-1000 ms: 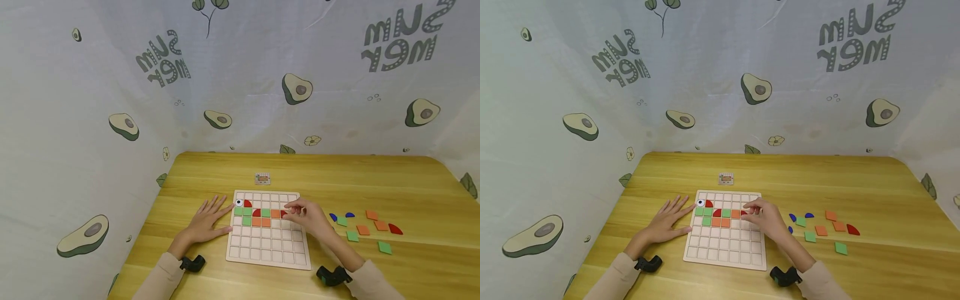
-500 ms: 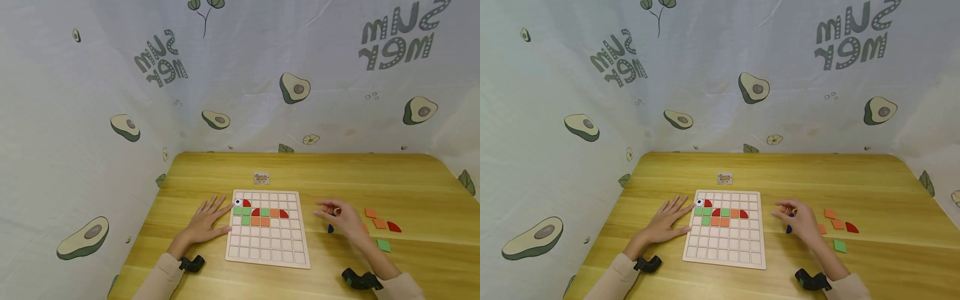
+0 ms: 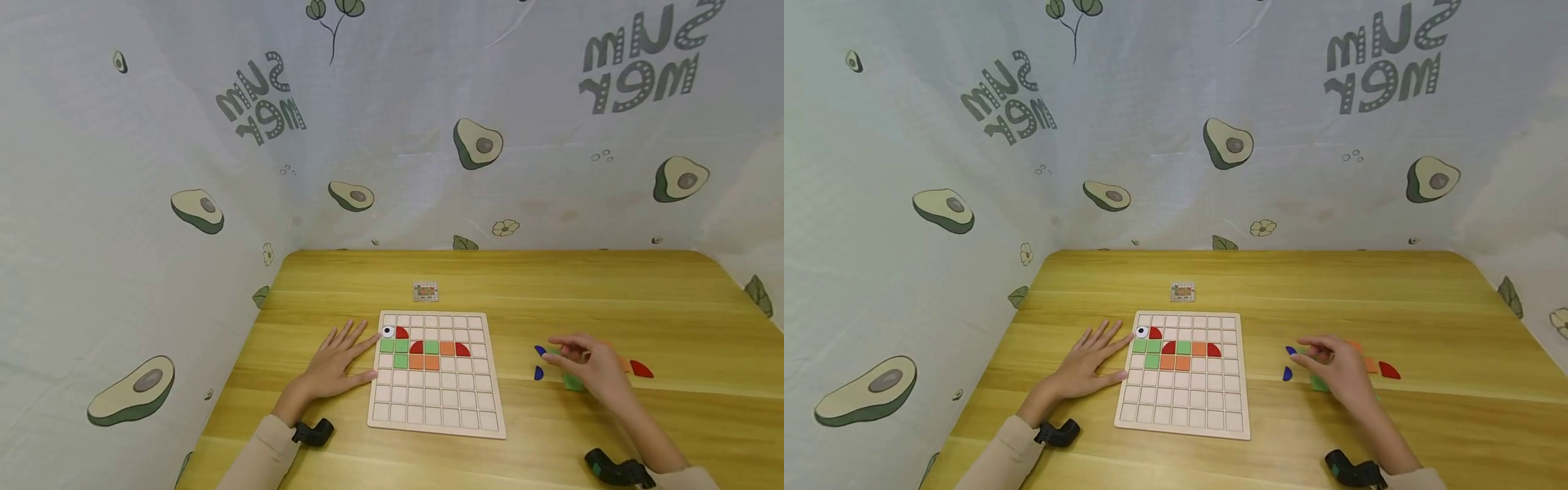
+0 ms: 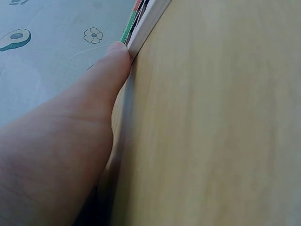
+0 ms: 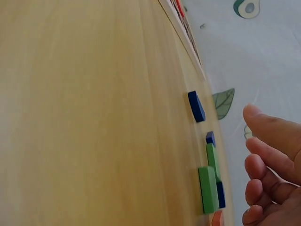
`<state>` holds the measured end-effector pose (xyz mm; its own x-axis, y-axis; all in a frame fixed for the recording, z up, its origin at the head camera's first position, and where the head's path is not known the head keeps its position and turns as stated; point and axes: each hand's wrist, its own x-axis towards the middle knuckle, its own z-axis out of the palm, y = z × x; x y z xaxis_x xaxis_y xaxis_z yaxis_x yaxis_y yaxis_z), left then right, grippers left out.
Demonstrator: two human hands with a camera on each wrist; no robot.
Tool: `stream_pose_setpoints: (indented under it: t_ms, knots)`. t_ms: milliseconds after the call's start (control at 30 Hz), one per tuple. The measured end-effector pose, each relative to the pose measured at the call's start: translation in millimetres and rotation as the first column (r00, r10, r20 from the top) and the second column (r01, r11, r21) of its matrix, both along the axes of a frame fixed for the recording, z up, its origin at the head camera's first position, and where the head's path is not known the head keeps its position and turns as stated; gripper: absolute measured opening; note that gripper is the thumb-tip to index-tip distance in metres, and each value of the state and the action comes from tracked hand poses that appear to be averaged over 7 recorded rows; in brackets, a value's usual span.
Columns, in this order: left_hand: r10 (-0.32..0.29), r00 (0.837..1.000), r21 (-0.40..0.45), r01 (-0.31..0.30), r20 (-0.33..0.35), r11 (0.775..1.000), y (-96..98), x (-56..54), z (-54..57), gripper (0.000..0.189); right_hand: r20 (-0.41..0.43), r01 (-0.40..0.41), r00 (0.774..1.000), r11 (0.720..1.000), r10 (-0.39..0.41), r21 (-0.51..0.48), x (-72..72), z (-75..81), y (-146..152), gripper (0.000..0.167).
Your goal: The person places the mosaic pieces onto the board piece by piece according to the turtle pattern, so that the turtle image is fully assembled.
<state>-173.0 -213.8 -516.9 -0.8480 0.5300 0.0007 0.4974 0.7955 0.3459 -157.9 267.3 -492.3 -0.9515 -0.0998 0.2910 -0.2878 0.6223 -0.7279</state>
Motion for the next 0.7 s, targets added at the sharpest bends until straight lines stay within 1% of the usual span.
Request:
stream_pose_setpoints:
  t_ms: [167, 300, 533, 700]
  knots:
    - [0.0, 1.0, -0.005, 0.0, -0.003, 1.0, -0.5, 0.4, -0.8, 0.074, -0.027, 0.009, 1.0, 0.998, -0.007, 0.065, 0.9, -5.2, 5.6, 0.027]
    - [-0.002, 1.0, 0.002, 0.002, 0.002, 1.0, -1.1, 0.8, -1.5, 0.074, -0.028, 0.026, 0.999, 0.995, -0.023, 0.099, 1.9, -7.6, 8.4, 0.028]
    - [-0.006, 1.0, -0.009, 0.006, -0.009, 1.0, -2.1, -1.0, -4.3, 0.074, -0.014, 0.038, 0.999, 0.993, -0.037, 0.115, 3.6, -8.1, 10.1, 0.028]
    - [-0.009, 1.0, -0.013, 0.009, -0.012, 1.0, -2.9, -1.5, -5.7, 0.074, -0.017, 0.053, 0.999, 0.99, -0.051, 0.132, 5.3, -11.7, 11.5, 0.027]
